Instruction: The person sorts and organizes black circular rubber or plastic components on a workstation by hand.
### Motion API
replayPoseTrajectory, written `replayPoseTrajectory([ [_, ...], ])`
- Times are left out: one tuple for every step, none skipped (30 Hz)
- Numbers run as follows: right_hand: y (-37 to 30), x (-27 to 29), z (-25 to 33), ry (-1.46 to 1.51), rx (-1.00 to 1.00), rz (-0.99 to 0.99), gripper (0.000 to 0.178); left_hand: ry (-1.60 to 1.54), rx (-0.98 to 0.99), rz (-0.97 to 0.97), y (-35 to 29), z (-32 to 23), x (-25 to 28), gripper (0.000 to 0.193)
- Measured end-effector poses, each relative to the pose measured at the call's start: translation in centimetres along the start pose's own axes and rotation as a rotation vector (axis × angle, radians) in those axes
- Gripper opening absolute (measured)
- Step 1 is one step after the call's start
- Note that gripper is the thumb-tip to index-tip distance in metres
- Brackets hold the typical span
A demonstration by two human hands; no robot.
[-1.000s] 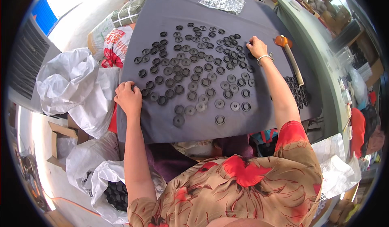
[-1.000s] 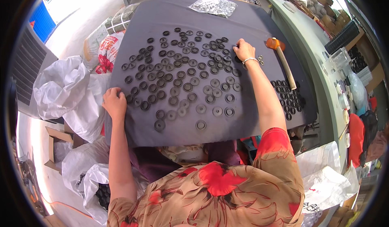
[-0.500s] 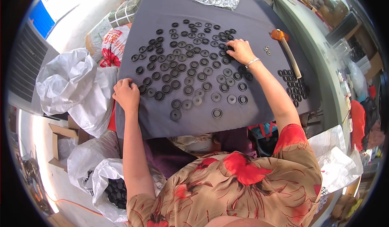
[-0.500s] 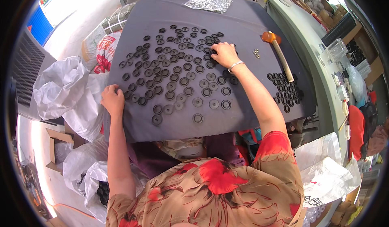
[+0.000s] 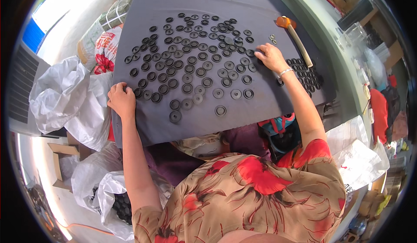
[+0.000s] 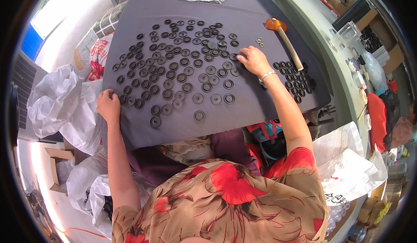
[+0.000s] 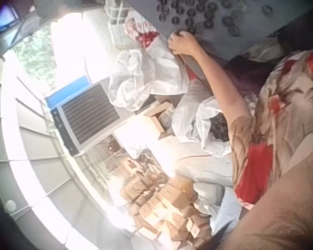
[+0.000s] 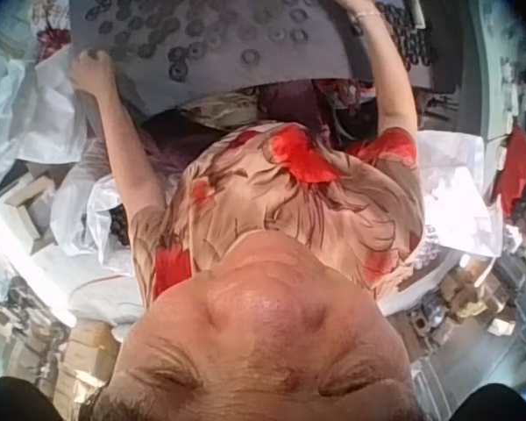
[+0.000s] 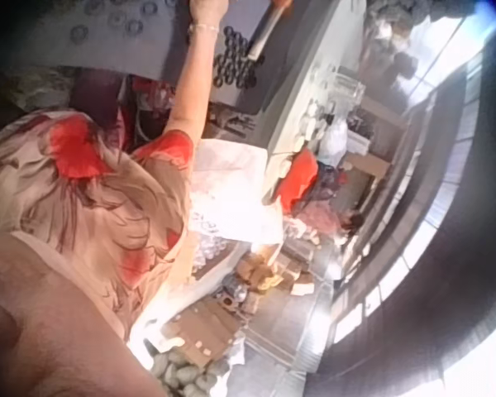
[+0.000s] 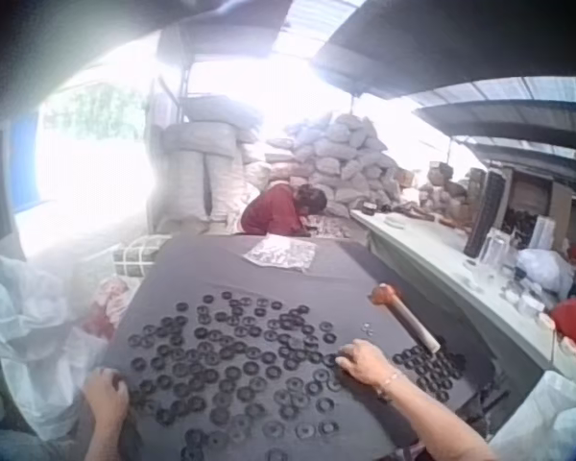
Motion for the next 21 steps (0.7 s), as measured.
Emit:
replayPoseTrajectory([
  [-0.1, 0.6, 1.0, -0.055, 0.040, -0.093, 0.035, 0.000, -0.005, -0.002, -0.1, -0.2, 0.1, 0.019],
  [0.4, -0.3, 1.4, 0.002, 0.190, -0.148, 0.037, 0.008, 0.003, 0.016, -0.2, -0.2, 0.1, 0.019],
  [0.6, -1.3, 2.2, -0.029, 0.273, -0.168, 0.045, 0.016, 0.014, 0.030, -0.1, -0.2, 0.0, 0.019],
  [0.9, -2.4, 2.9, -0.024, 0.282, -0.141, 0.049, 0.019, 0.015, 0.023, -0.2, -0.1, 0.1, 0.019],
  [1.1, -3.2, 3.5, -0.020, 0.291, -0.112, 0.054, 0.013, 0.008, 0.017, -0.2, -0.1, 0.1, 0.018],
  [1.2, -4.4, 3.6, -0.055, 0.227, 0.003, 0.061, 0.008, 0.004, 0.013, -0.3, -0.1, 0.1, 0.018],
  [1.0, -5.1, 3.7, -0.042, 0.202, 0.089, 0.062, 0.012, 0.009, 0.010, -0.3, 0.0, 0.1, 0.018],
  [0.5, -5.3, 4.1, -0.057, 0.210, 0.077, 0.062, 0.003, 0.004, 0.006, -0.3, 0.0, 0.0, 0.018],
  [-0.1, -5.3, 4.4, -0.073, 0.216, 0.067, 0.061, -0.007, -0.002, 0.005, -0.4, 0.0, 0.0, 0.017],
  [-0.5, -5.3, 4.6, -0.073, 0.221, 0.072, 0.061, -0.004, 0.005, 0.007, -0.4, 0.2, -0.1, 0.017],
  [-0.9, -5.3, 4.6, -0.067, 0.231, 0.083, 0.061, 0.000, 0.001, -0.005, -0.4, 0.3, 0.0, 0.017],
  [-1.2, -5.1, 4.7, -0.063, 0.238, 0.093, 0.060, 0.002, -0.005, -0.016, -0.3, 0.2, 0.1, 0.017],
  [-1.3, -5.0, 4.8, -0.064, 0.241, 0.097, 0.060, 0.003, 0.000, -0.013, -0.2, 0.2, 0.1, 0.017],
  [-1.4, -4.9, 4.8, -0.084, 0.226, 0.093, 0.060, 0.002, -0.001, -0.019, -0.1, 0.2, 0.2, 0.017],
  [-1.5, -4.7, 4.8, -0.104, 0.208, 0.089, 0.060, 0.001, -0.002, -0.022, -0.2, 0.2, 0.2, 0.017],
  [-1.3, -4.1, 5.3, -0.113, 0.220, 0.045, 0.060, 0.002, 0.001, -0.018, -0.2, 0.1, 0.1, 0.017],
  [-1.0, -4.4, 5.5, -0.114, 0.221, 0.051, 0.060, -0.001, -0.007, -0.024, -0.2, -0.1, 0.1, 0.017],
  [-0.6, -4.4, 6.2, -0.097, 0.269, 0.014, 0.061, -0.004, -0.016, -0.035, 0.0, -0.1, 0.1, 0.017],
  [-0.4, -4.4, 6.8, -0.080, 0.316, -0.023, 0.061, -0.003, -0.015, -0.036, 0.0, 0.0, 0.1, 0.017],
  [-0.3, -5.1, 7.0, -0.083, 0.312, 0.043, 0.063, -0.008, -0.015, -0.035, -0.1, 0.1, 0.1, 0.017],
  [-0.1, -6.1, 7.1, -0.166, 0.292, 0.119, 0.065, -0.012, -0.012, -0.035, -0.1, 0.1, 0.1, 0.017],
])
Point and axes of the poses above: each hand's wrist, its own y-axis towards the middle knuckle, its own x-axis out of the back of the hand, z = x × y, the point moved 7 cm from there along y, towards the middle knuckle, and after that the axes turned 2 degrees about z, right-handed, at the moved point
